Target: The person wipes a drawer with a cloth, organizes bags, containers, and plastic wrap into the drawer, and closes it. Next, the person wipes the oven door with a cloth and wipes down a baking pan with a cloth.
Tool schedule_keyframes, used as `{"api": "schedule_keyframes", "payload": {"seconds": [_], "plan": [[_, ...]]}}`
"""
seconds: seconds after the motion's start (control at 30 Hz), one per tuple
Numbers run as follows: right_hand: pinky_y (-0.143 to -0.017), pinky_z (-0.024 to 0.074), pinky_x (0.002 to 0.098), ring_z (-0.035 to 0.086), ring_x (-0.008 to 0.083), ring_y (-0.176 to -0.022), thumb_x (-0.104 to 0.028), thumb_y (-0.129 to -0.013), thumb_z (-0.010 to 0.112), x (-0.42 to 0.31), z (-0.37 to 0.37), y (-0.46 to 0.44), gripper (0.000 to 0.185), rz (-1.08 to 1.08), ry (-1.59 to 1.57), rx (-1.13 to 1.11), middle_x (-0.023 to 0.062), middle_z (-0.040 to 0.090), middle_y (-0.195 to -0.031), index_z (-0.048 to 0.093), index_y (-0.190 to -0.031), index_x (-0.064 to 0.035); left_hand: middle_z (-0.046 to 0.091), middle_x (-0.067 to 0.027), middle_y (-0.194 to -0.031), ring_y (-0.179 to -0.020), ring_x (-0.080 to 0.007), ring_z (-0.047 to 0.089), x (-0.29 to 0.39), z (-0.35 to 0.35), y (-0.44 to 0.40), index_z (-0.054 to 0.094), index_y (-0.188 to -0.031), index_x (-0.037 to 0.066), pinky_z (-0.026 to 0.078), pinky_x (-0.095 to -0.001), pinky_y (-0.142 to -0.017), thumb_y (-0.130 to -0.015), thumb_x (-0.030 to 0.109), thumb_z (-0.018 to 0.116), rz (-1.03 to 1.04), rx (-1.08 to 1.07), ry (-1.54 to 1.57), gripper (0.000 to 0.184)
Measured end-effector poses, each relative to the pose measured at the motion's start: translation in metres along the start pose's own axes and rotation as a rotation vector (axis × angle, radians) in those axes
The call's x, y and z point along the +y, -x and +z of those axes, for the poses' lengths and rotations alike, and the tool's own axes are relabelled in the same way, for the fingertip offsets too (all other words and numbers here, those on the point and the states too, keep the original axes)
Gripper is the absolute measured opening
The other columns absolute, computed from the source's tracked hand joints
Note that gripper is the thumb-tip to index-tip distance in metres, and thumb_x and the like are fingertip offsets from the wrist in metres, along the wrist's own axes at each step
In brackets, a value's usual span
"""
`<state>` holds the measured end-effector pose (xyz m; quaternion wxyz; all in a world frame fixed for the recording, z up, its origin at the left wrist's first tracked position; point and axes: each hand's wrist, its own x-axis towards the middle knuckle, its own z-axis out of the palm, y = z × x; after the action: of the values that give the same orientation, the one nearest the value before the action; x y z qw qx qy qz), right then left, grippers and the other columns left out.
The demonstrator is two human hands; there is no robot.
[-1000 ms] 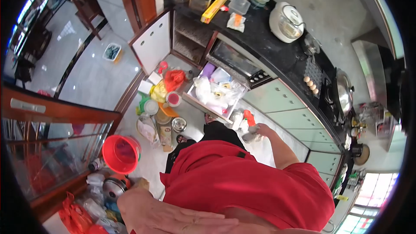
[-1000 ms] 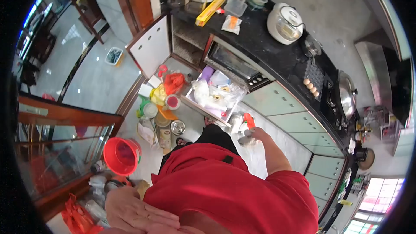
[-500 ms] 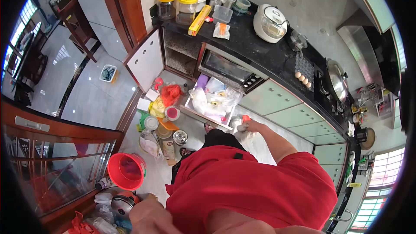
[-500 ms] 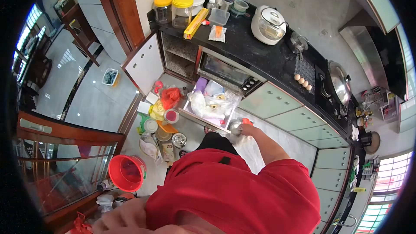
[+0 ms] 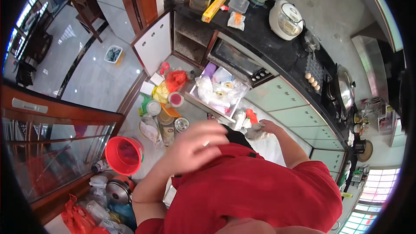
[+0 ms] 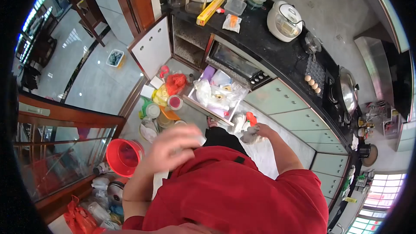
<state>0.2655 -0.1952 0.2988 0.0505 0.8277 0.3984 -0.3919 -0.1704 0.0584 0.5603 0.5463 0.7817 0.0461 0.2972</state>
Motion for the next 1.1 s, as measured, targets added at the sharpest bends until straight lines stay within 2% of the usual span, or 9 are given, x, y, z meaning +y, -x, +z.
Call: {"api": "schedule_keyframes", "payload": {"seconds": [0.13,0.33,0.53,0.63,0.7,0.8,0.87,0.93,1.1], "plan": [[-0.087,0.0499,0.0368,0.063,0.0290,-0.101,-0.027,-0.072,0.069,0.015,0.004,-0.006,0.049,0.045,-0.077,-0.027,0.0138,0.066,-0.110,0.061,-0.118,-0.0122,0.062,-0.0143,-0.111,-0.103,-0.0307,0.059,-0.120,0.018,0.070,0.062,-0.112,0.006,0.047,-0.0365,-0.089,-0.083,0.012,0.065,-0.553,0.259,-0.140,0.030],[-0.084,0.0508,0.0378,0.064,0.0308,-0.095,-0.019,-0.067,0.065,0.049,0.030,-0.066,0.045,-0.016,0.169,-0.263,0.0162,0.067,-0.102,0.066,-0.111,-0.0108,0.059,-0.0188,-0.121,-0.113,-0.0312,0.056,-0.226,0.134,0.275,0.056,-0.126,0.005,0.044,-0.0357,-0.097,-0.086,0.031,0.066,-1.305,0.053,0.041,0.049],[-0.084,0.0498,0.0410,0.063,0.0342,-0.096,-0.021,-0.066,0.065,0.091,0.076,-0.150,0.039,-0.102,0.075,-0.297,0.0166,0.067,-0.098,0.067,-0.104,-0.0088,0.052,-0.0198,-0.132,-0.124,-0.0303,0.049,-0.240,0.217,0.273,0.050,-0.133,0.004,0.039,-0.0373,-0.104,-0.087,0.038,0.063,-1.515,0.198,0.291,0.058],[-0.084,0.0503,0.0408,0.063,0.0337,-0.098,-0.018,-0.068,0.065,0.043,0.049,-0.149,0.044,-0.101,-0.056,-0.205,0.0174,0.066,-0.101,0.062,-0.111,-0.0071,0.053,-0.0163,-0.133,-0.122,-0.0249,0.050,-0.248,0.239,0.199,0.046,-0.136,0.003,0.039,-0.0333,-0.102,-0.089,0.032,0.063,-1.571,-0.091,-0.084,0.057],[-0.083,0.0507,0.0397,0.064,0.0317,-0.097,-0.016,-0.070,0.067,0.026,0.065,-0.153,0.049,-0.160,-0.251,-0.100,0.0176,0.065,-0.103,0.058,-0.117,-0.0069,0.053,-0.0170,-0.132,-0.119,-0.0263,0.053,-0.285,0.273,0.191,0.046,-0.136,0.004,0.041,-0.0351,-0.101,-0.089,0.031,0.064,-1.267,0.055,-0.124,0.057],[-0.082,0.0504,0.0358,0.063,0.0274,-0.099,-0.014,-0.075,0.068,-0.015,0.088,-0.146,0.050,-0.171,-0.532,-0.197,0.0165,0.063,-0.109,0.053,-0.122,-0.0074,0.056,-0.0139,-0.126,-0.113,-0.0254,0.056,-0.351,0.318,0.148,0.037,-0.142,0.007,0.045,-0.0326,-0.096,-0.092,0.032,0.060,-1.519,0.321,0.501,0.061],[-0.083,0.0499,0.0354,0.061,0.0269,-0.103,-0.015,-0.076,0.070,-0.057,0.079,-0.129,0.054,-0.213,-0.543,-0.333,0.0159,0.061,-0.111,0.050,-0.126,-0.0082,0.056,-0.0104,-0.119,-0.101,-0.0222,0.061,-0.350,0.314,0.069,0.038,-0.139,0.006,0.049,-0.0323,-0.087,-0.092,0.033,0.060,-1.676,0.857,0.944,0.059],[-0.085,0.0503,0.0361,0.060,0.0272,-0.106,-0.019,-0.079,0.071,-0.072,0.093,-0.115,0.062,-0.333,-0.752,-0.578,0.0163,0.060,-0.115,0.044,-0.134,-0.0093,0.056,-0.0100,-0.116,-0.097,-0.0228,0.061,-0.396,0.346,0.089,0.036,-0.138,0.008,0.052,-0.0358,-0.081,-0.095,0.033,0.054,-1.335,1.069,1.371,0.054],[-0.090,0.0504,0.0337,0.057,0.0217,-0.113,-0.015,-0.085,0.066,-0.040,0.118,-0.120,0.054,-0.365,-0.720,-0.667,0.0129,0.056,-0.127,0.046,-0.135,-0.0077,0.062,-0.0074,-0.105,-0.087,-0.0171,0.060,-0.400,0.325,0.104,0.055,-0.122,0.004,0.049,-0.0281,-0.077,-0.082,0.000,0.055,-1.470,1.123,0.582,0.040]]}}
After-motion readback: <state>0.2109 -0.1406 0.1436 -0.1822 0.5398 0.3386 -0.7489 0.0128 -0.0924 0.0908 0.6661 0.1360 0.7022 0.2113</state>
